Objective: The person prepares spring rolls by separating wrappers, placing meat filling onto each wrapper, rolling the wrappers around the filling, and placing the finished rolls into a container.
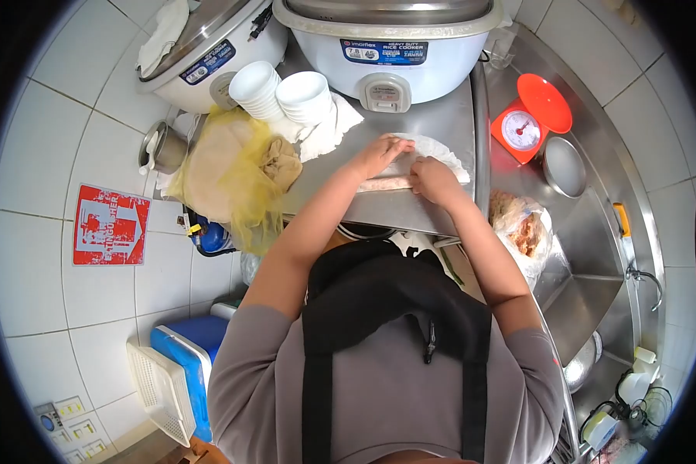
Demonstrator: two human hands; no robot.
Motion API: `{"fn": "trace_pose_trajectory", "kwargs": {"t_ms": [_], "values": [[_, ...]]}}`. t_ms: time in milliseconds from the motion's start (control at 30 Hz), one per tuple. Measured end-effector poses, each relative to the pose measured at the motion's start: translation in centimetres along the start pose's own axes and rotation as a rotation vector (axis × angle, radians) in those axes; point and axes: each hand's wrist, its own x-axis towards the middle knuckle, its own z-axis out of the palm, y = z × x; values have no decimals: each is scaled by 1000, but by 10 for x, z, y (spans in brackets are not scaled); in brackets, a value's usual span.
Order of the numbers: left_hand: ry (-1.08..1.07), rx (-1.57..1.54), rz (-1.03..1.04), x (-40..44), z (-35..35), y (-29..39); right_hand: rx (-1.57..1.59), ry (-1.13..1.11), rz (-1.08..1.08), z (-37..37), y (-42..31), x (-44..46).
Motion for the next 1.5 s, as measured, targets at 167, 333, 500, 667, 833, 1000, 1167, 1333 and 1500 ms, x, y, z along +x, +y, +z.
{"fn": "trace_pose_trajectory", "kwargs": {"t_ms": [167,333,500,667,833,1000,1167,1333,1500], "values": [[66,3,28,-3,4,9,103,22,-5,-4,5,-8],[117,152,153,-25,3,48,105,48,12,-13,19,-25],[35,291,82,-39,30,61,105,26,15,-14,22,-26],[98,245,40,-59,23,45,374,144,13,-17,31,-52],[265,96,2,-91,8,24,564,219,13,-14,41,-61],[225,-24,-330,-102,-13,14,362,282,-98,-11,61,-52],[380,247,-194,-92,-7,35,233,250,0,-11,73,-34],[355,208,86,-77,20,46,200,221,2,-18,71,-29],[280,190,17,-72,16,39,383,261,-206,-13,29,-18]]}}
